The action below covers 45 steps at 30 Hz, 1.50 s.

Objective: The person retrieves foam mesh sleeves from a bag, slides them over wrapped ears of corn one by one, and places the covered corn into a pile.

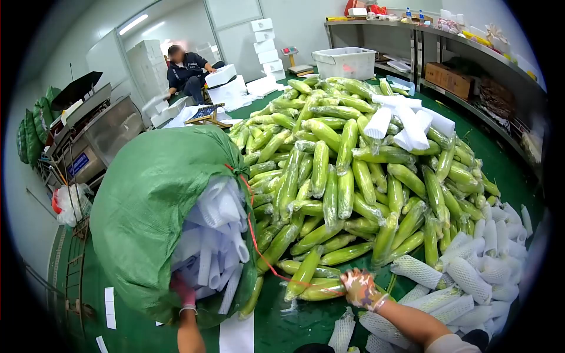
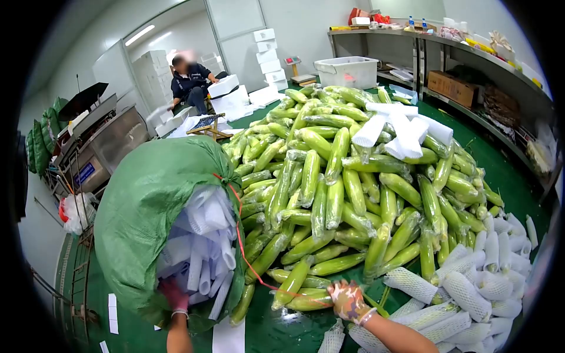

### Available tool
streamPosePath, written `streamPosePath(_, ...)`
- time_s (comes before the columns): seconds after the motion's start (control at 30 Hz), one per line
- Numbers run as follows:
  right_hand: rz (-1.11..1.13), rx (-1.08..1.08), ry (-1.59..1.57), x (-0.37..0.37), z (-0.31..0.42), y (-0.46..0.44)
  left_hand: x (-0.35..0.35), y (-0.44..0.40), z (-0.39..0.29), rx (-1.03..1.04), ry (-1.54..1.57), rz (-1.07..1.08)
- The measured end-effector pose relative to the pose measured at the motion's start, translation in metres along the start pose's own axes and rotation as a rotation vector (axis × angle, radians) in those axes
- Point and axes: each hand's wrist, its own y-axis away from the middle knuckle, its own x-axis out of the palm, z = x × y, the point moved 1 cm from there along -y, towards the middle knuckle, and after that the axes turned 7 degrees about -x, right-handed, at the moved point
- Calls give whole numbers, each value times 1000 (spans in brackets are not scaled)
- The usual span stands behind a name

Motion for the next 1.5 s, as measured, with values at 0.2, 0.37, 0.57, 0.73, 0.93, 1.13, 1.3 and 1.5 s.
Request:
streamPosePath(0.2,-89,252,-26,20,-39,-62,-129,-7,-39,8,-94,86)
streamPosePath(0.37,-68,363,16,39,-45,-65,-177,1,-67,168,137,17)
streamPosePath(0.57,-39,422,-25,72,-35,-46,-207,21,-127,279,363,-51)
streamPosePath(0.73,-106,496,-339,20,-27,12,-208,28,-126,-44,284,106)
streamPosePath(0.93,-74,489,-326,47,3,20,-164,-38,-77,-128,570,-116)
streamPosePath(1.13,-153,417,-408,101,-3,31,-63,-112,-58,-86,498,84)
streamPosePath(1.3,-142,396,-211,128,-14,35,-51,-87,-88,68,506,-14)
streamPosePath(1.5,-158,313,-291,126,-22,28,-131,-47,-114,-86,700,255)
